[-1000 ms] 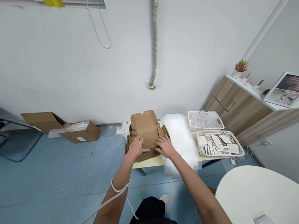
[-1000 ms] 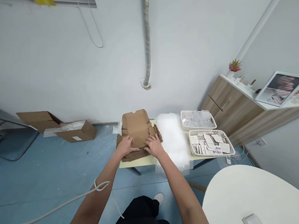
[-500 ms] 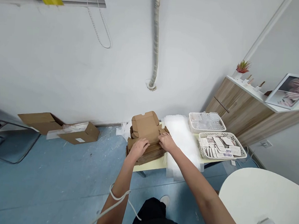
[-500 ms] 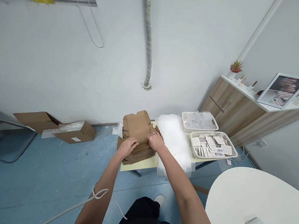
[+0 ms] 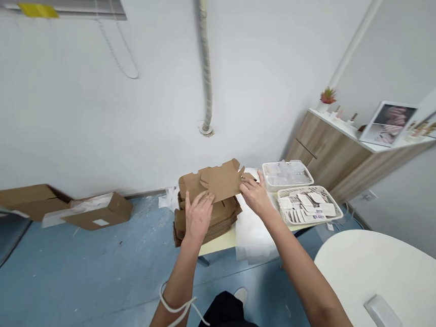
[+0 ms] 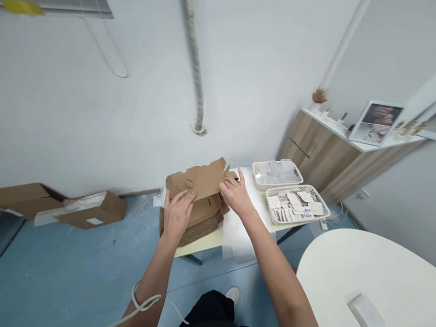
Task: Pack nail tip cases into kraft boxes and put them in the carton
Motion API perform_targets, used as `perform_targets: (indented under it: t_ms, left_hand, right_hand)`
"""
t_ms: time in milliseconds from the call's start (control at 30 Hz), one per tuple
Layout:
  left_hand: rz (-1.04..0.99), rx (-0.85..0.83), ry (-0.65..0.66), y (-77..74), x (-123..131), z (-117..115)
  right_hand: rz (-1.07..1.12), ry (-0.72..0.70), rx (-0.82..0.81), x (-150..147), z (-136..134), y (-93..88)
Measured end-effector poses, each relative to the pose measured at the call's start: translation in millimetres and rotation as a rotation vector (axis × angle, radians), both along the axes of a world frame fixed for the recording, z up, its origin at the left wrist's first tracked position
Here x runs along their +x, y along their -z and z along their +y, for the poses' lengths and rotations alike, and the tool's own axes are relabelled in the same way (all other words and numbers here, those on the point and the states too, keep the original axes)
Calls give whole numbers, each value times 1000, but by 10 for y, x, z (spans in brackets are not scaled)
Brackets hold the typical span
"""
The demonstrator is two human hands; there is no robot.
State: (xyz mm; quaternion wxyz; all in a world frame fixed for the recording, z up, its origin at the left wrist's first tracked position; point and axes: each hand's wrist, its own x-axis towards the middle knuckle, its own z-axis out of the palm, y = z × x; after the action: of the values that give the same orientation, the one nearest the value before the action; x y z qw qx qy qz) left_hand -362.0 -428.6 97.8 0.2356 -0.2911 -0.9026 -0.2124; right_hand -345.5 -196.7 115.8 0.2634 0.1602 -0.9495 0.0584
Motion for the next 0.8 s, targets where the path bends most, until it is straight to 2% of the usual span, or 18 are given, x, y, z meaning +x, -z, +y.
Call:
perform_targets:
  t_ms: [100,200,300,400,500,633,800]
  left_hand:
    - [77,54,148,-44,64,468]
    - [118,93,317,-21,200,1027]
    - [113,113,465,27,441,1602]
    - [85,106,612,79,789,2127]
    - [68,94,766,141,1198,2567]
    - [58,80,995,270,1778,3045]
    - [30,22,1240,549,2550,3510]
  right_hand:
    - [44,150,24,374,436,-132]
    - [51,352,67,899,938,-206]
    - [50,561,70,1573,1408,-216]
    - [49,698,48,2328,1741,-171]
    - [47,814,24,3059,1910,-93]
    - [75,987,-25,3942,1967,59]
    - [102,1186,-97,4970,1879,411]
